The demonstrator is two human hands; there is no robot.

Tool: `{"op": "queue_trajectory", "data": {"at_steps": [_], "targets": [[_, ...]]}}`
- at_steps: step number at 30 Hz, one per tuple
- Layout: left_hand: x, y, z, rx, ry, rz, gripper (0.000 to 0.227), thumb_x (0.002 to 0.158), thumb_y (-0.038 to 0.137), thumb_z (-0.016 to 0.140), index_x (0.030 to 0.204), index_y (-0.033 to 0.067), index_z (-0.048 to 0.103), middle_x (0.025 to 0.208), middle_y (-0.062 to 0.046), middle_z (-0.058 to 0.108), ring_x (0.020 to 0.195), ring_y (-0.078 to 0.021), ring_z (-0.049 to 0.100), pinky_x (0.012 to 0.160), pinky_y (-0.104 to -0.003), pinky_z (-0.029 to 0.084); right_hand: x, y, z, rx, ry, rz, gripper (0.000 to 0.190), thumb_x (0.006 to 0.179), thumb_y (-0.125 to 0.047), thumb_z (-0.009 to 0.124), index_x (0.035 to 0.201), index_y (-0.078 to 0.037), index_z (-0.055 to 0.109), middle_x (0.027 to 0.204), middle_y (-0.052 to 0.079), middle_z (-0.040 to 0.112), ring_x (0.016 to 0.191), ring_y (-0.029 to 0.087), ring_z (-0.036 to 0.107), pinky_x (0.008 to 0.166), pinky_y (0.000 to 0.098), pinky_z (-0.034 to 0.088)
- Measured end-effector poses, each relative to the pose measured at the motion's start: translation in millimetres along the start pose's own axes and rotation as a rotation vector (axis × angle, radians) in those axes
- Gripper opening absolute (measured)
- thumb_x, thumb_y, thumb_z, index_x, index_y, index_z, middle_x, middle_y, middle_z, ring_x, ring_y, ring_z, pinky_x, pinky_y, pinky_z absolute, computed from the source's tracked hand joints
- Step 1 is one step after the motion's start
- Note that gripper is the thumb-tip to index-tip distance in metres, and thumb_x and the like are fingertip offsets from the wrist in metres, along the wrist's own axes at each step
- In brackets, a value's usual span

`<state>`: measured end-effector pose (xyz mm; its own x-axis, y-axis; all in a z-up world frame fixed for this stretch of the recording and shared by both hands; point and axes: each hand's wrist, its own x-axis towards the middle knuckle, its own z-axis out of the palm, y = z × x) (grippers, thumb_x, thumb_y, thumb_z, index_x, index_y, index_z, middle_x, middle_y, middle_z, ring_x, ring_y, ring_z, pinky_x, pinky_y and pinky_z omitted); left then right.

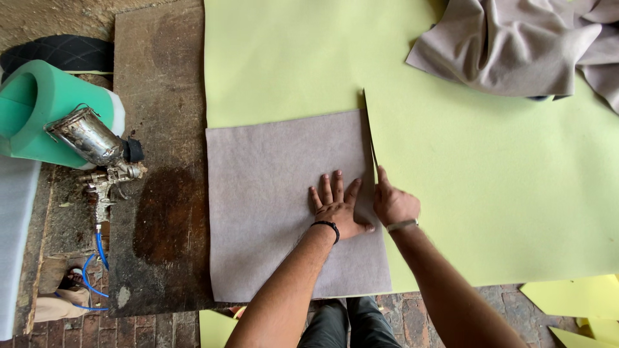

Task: The person places a folded piece of light brown fabric on a yellow foam sheet, smooths it, and uses a metal straight edge to press the edges. They then use a spray gun to apply adhesive to the foam, place the fabric on top, and repeat the process with additional layers. The person also cuts the foam sheet with a knife and stacks the assembled pieces.

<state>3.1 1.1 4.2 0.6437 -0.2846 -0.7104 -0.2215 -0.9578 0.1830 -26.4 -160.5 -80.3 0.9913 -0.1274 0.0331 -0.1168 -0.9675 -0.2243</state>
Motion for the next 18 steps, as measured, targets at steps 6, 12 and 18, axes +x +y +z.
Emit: {"op": "queue_trajectory", "data": {"at_steps": [6, 12, 18], "targets": [[7.3, -1.6, 1.5, -0.034, 0.038, 0.017, 0.130, 0.074, 0.074, 0.072, 0.163, 0.0345, -0.015, 0.168, -0.014, -0.031, 0.153, -0.0411, -0.030, 0.119, -0.067, -0.016, -52.9, 8.9, 3.0, -0.014, 0.074, -0.019, 0.054, 0.097, -0.035, 0.058, 0.150, -0.027, 0.054, 0.055, 0.003, 0.066, 0.042, 0.022, 0.062, 0.040, 0.0384, 0.049], [6.3, -2.9, 9.5, -0.024, 0.083, 0.053, 0.128, 0.075, 0.078, 0.069, 0.164, 0.0330, -0.012, 0.169, -0.015, -0.028, 0.154, -0.0412, -0.027, 0.119, -0.069, -0.014, -194.2, 20.7, -0.5, 0.031, -0.071, 0.094, 0.049, 0.104, -0.035, 0.056, 0.152, -0.029, 0.049, 0.047, 0.001, 0.059, 0.035, 0.017, 0.057, 0.036, 0.0366, 0.046], [5.8, -5.1, 15.8, 0.004, 0.107, 0.058, 0.127, 0.076, 0.078, 0.068, 0.164, 0.0330, -0.012, 0.169, -0.016, -0.028, 0.154, -0.0421, -0.026, 0.119, -0.069, -0.013, -301.1, 15.0, -20.8, 0.056, -0.112, 0.130, 0.062, 0.095, -0.038, 0.061, 0.153, -0.027, 0.043, 0.039, 0.003, 0.055, 0.031, 0.019, 0.053, 0.034, 0.0398, 0.044]]}}
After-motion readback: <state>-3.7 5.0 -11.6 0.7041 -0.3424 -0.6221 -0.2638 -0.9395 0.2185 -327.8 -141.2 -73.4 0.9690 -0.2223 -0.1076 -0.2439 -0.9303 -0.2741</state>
